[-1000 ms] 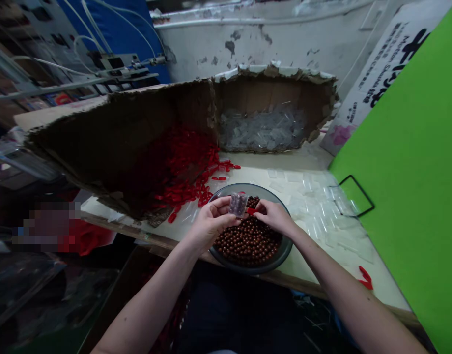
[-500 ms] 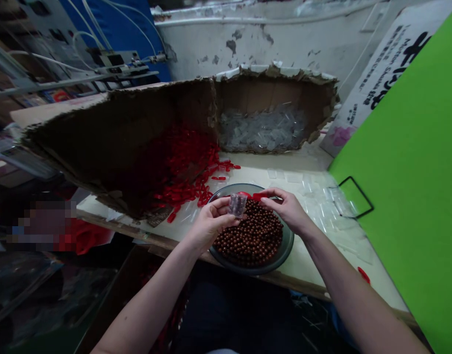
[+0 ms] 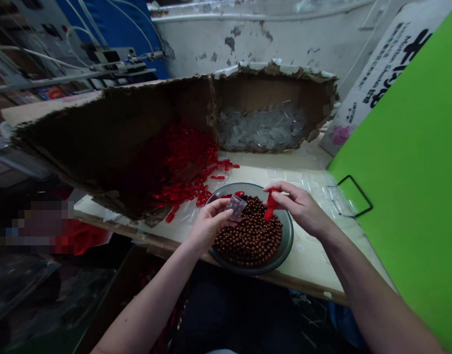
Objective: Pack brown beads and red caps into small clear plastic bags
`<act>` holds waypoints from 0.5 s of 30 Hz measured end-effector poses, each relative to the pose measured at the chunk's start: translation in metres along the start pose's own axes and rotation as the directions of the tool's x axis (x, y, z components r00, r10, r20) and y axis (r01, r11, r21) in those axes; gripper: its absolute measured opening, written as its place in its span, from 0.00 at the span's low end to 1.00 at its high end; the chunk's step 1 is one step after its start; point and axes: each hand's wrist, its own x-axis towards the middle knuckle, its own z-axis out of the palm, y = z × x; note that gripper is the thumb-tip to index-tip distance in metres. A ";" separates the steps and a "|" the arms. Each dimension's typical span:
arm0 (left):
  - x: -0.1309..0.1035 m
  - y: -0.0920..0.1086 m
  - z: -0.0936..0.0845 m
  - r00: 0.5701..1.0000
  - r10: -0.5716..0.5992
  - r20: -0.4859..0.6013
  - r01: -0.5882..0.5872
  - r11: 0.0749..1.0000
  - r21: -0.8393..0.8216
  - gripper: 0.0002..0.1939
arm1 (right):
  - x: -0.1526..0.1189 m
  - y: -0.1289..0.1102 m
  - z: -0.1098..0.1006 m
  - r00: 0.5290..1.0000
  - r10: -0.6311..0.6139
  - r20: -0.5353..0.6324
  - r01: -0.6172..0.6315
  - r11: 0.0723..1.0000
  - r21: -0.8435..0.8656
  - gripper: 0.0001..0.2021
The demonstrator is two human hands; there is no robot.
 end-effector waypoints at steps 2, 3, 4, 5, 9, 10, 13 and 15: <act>0.000 -0.002 0.001 1.000 -0.005 0.006 0.004 0.999 0.036 0.19 | -0.003 -0.009 0.006 0.996 0.002 0.087 0.006 0.996 -0.089 0.16; -0.001 -0.002 0.001 1.000 -0.012 0.009 0.012 0.998 0.054 0.19 | -0.004 -0.013 0.009 0.994 -0.006 0.113 0.019 0.993 -0.113 0.16; -0.002 -0.002 0.002 1.000 -0.024 0.015 0.023 0.997 0.071 0.19 | -0.004 -0.016 0.013 0.992 -0.020 0.122 0.036 0.992 -0.125 0.16; -0.003 -0.003 0.004 0.999 -0.037 0.023 0.035 0.995 0.088 0.18 | -0.004 -0.017 0.017 0.992 -0.038 0.119 0.053 0.991 -0.126 0.16; -0.007 -0.005 0.008 0.994 -0.072 0.079 0.061 0.988 0.141 0.19 | -0.001 -0.015 0.027 0.992 -0.064 0.107 0.072 0.994 -0.080 0.14; -0.008 -0.006 0.009 0.993 -0.076 0.088 0.063 0.988 0.143 0.19 | 0.000 -0.013 0.028 0.992 -0.059 0.113 0.067 0.996 -0.064 0.13; -0.010 -0.008 0.011 0.991 -0.093 0.095 0.083 0.991 0.109 0.20 | 0.001 -0.010 0.029 0.993 -0.038 0.110 0.041 0.999 -0.024 0.13; -0.010 -0.009 0.011 0.990 -0.104 0.090 0.098 0.993 0.072 0.20 | 0.000 -0.009 0.030 0.995 -0.022 0.102 0.024 1.000 -0.012 0.13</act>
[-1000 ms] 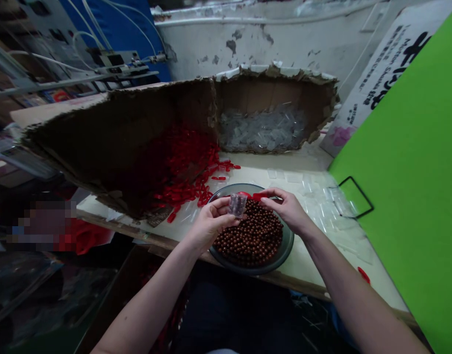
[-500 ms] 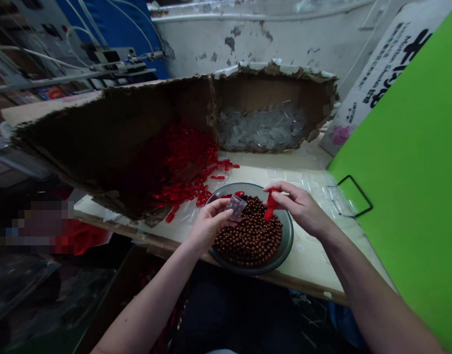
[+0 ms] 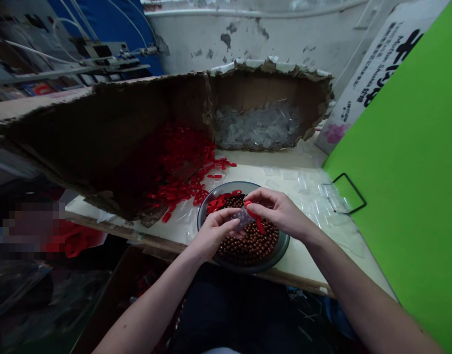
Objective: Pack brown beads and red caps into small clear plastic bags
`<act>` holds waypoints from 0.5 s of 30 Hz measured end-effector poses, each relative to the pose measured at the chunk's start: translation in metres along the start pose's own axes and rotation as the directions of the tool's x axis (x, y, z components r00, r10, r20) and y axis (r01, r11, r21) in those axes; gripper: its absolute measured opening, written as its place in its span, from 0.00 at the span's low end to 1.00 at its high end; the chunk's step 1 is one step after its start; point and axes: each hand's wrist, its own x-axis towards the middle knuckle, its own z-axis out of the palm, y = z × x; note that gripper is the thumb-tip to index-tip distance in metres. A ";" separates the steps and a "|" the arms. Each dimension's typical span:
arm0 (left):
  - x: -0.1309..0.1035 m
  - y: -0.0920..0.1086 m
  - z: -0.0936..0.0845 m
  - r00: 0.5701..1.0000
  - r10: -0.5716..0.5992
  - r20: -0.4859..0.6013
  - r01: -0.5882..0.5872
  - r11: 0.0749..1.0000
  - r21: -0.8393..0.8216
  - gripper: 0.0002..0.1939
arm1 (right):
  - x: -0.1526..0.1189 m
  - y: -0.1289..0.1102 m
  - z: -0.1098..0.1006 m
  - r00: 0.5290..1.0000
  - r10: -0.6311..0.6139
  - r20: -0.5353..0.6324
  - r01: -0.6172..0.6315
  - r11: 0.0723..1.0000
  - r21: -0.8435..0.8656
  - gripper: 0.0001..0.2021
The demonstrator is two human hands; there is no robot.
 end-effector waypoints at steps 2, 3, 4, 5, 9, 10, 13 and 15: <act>0.000 0.000 0.000 1.000 -0.002 -0.009 0.002 1.000 -0.018 0.20 | -0.001 0.001 0.001 1.000 0.010 0.002 -0.010 1.000 0.018 0.13; 0.000 0.000 0.000 1.000 0.001 -0.013 -0.001 1.000 -0.016 0.20 | -0.001 0.002 0.002 1.000 0.015 0.008 -0.016 0.999 0.034 0.13; -0.001 0.000 -0.001 1.000 0.004 -0.016 -0.004 1.000 -0.004 0.20 | -0.001 0.003 0.003 1.000 0.022 0.012 -0.023 0.998 0.051 0.13; -0.001 0.000 -0.001 1.000 0.009 -0.019 -0.008 1.000 0.015 0.20 | -0.001 0.004 0.004 0.999 0.029 0.015 -0.030 0.997 0.068 0.13; -0.002 0.002 -0.004 0.999 0.024 -0.040 -0.020 0.994 0.104 0.18 | -0.002 0.011 0.006 0.998 0.059 0.018 -0.061 0.993 0.102 0.12; -0.003 0.003 -0.004 0.999 0.026 -0.041 -0.020 0.992 0.124 0.18 | -0.002 0.012 0.006 0.998 0.061 0.020 -0.063 0.993 0.102 0.13; -0.004 0.004 -0.005 0.999 0.037 -0.020 -0.033 0.982 0.184 0.17 | -0.004 0.016 0.005 0.998 0.053 0.014 -0.054 0.994 0.092 0.13; -0.005 0.005 -0.005 0.998 0.056 -0.004 -0.053 0.973 0.227 0.17 | -0.005 0.017 0.006 0.999 0.046 0.001 -0.046 0.996 0.074 0.14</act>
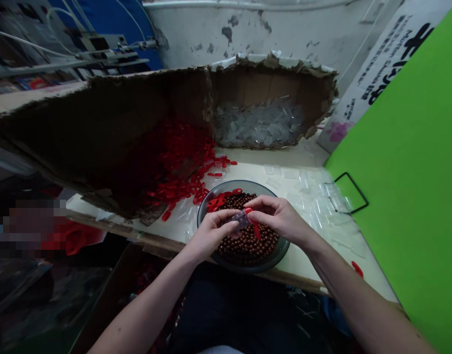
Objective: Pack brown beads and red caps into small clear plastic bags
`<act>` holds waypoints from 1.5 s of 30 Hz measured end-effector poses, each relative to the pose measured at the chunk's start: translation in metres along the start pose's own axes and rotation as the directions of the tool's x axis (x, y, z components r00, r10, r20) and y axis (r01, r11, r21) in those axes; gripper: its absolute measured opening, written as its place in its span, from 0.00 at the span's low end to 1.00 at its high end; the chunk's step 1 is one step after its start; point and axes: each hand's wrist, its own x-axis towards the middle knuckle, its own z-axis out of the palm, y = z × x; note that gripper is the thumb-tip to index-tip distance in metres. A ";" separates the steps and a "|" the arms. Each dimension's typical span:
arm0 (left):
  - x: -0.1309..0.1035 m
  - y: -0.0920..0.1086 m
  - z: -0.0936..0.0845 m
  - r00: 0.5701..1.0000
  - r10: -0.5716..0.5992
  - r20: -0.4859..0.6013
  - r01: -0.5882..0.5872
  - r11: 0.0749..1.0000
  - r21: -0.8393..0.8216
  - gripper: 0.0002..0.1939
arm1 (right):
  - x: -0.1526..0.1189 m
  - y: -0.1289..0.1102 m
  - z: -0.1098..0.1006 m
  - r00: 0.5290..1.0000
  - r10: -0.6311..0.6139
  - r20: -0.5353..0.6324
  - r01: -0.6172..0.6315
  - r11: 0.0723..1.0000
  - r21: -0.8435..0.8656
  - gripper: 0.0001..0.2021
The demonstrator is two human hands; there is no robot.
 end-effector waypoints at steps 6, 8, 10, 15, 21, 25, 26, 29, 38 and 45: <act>-0.005 0.003 -0.001 0.999 0.050 0.014 -0.052 0.979 0.196 0.17 | -0.005 0.006 0.005 1.000 -0.021 0.002 0.021 0.999 -0.031 0.13; -0.006 0.003 -0.002 0.998 0.050 0.025 -0.055 0.967 0.249 0.17 | -0.008 0.009 0.006 1.000 -0.021 0.007 0.021 0.999 -0.047 0.13; -0.006 0.002 -0.004 0.998 0.044 0.045 -0.055 0.963 0.265 0.17 | -0.010 0.011 0.006 0.999 -0.032 0.004 0.032 0.997 -0.075 0.12; -0.006 0.004 -0.006 0.995 0.048 0.090 -0.072 0.956 0.284 0.17 | -0.013 0.014 0.007 0.997 -0.080 -0.011 0.078 0.992 -0.099 0.11; -0.003 0.001 0.000 0.999 -0.027 0.022 0.023 0.985 0.171 0.17 | -0.012 0.020 0.014 0.995 -0.059 -0.081 0.052 0.994 -0.092 0.13; 0.002 -0.007 0.004 0.991 -0.122 -0.048 0.122 0.992 -0.008 0.18 | -0.008 0.023 0.016 0.989 -0.074 -0.125 0.055 0.987 -0.150 0.14; 0.004 -0.010 0.005 0.989 -0.140 -0.052 0.137 0.989 -0.056 0.19 | -0.006 0.023 0.015 0.987 -0.080 -0.136 0.058 0.986 -0.156 0.14; 0.008 -0.015 0.004 0.985 -0.165 -0.041 0.153 0.965 -0.211 0.22 | -0.001 0.024 0.013 0.986 -0.072 -0.150 0.053 0.991 -0.126 0.16; 0.007 -0.008 0.003 0.985 -0.173 -0.024 0.152 0.915 -0.374 0.19 | -0.030 0.042 0.047 0.824 -0.154 -0.545 0.183 0.983 -0.002 0.20; -0.002 -0.017 0.014 0.971 -0.201 0.128 0.227 0.945 -0.237 0.17 | 0.003 0.024 0.035 0.825 -0.146 -0.545 0.262 0.955 0.141 0.24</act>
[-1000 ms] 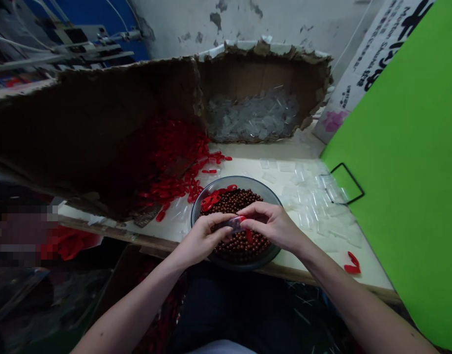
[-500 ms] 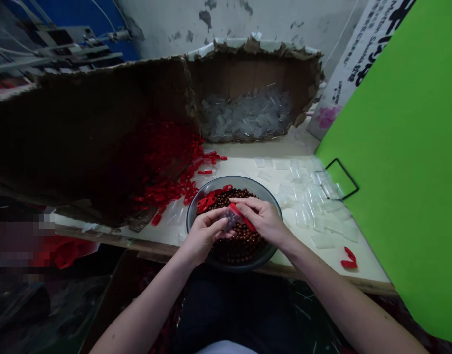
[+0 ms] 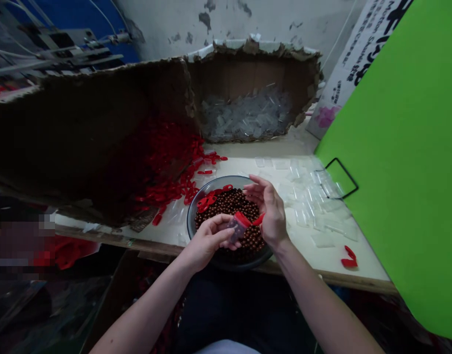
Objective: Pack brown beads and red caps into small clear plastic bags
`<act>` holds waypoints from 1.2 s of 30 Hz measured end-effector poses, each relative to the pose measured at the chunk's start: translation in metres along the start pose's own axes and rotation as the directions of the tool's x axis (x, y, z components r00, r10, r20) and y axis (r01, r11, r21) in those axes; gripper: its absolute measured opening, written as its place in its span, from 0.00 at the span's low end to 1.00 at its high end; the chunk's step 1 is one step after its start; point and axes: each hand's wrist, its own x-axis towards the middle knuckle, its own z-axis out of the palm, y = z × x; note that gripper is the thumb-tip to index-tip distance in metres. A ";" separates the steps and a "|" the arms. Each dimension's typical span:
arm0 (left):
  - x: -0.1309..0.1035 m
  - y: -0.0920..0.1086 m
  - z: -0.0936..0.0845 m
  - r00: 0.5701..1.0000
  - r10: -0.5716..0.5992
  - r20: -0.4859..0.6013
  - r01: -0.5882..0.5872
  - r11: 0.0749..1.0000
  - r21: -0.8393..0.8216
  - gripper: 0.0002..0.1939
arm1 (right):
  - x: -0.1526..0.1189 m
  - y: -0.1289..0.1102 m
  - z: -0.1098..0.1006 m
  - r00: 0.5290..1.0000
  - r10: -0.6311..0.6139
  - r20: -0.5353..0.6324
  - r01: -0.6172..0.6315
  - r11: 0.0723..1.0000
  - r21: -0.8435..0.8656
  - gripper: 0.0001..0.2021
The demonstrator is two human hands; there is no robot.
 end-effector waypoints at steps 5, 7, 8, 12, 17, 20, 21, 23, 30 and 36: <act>0.000 0.004 0.002 0.998 0.008 0.068 -0.021 0.982 0.187 0.17 | 0.016 -0.007 0.008 0.947 0.132 0.291 -0.169 0.980 0.105 0.26; 0.001 0.006 0.005 0.998 0.062 0.025 -0.066 0.962 0.265 0.16 | 0.012 -0.006 0.013 0.938 0.146 0.314 -0.202 0.967 0.153 0.26; 0.002 0.007 0.007 0.995 0.098 -0.002 -0.093 0.947 0.308 0.17 | 0.009 -0.006 0.015 0.936 0.148 0.320 -0.213 0.961 0.177 0.26; 0.001 0.009 0.016 0.960 0.267 -0.082 -0.205 0.874 0.441 0.21 | 0.000 -0.009 0.022 0.950 0.115 0.292 -0.173 0.968 0.181 0.24; -0.006 0.006 0.020 0.932 0.346 -0.105 -0.238 0.806 0.542 0.18 | -0.006 -0.016 0.023 0.992 0.017 0.124 -0.026 0.997 0.071 0.21; -0.007 0.000 0.021 0.930 0.344 -0.130 -0.229 0.818 0.528 0.18 | -0.008 -0.015 0.023 0.999 -0.022 0.050 0.021 0.999 0.026 0.20; -0.006 -0.002 0.021 0.930 0.342 -0.136 -0.227 0.823 0.520 0.18 | -0.008 -0.014 0.023 0.999 -0.024 0.039 0.023 0.999 0.023 0.19; -0.003 -0.006 0.022 0.934 0.329 -0.137 -0.219 0.834 0.506 0.18 | -0.008 -0.010 0.024 1.000 -0.017 0.023 0.017 1.000 0.026 0.19; -0.013 -0.002 -0.017 0.891 0.319 -0.323 -0.138 0.868 0.476 0.18 | -0.006 0.007 -0.027 0.989 0.028 -0.145 -0.030 0.999 -0.014 0.20; -0.080 0.006 -0.122 0.383 0.404 -0.831 0.131 0.867 0.481 0.20 | -0.036 0.052 -0.176 0.973 0.194 -0.126 -0.208 0.492 -0.846 0.13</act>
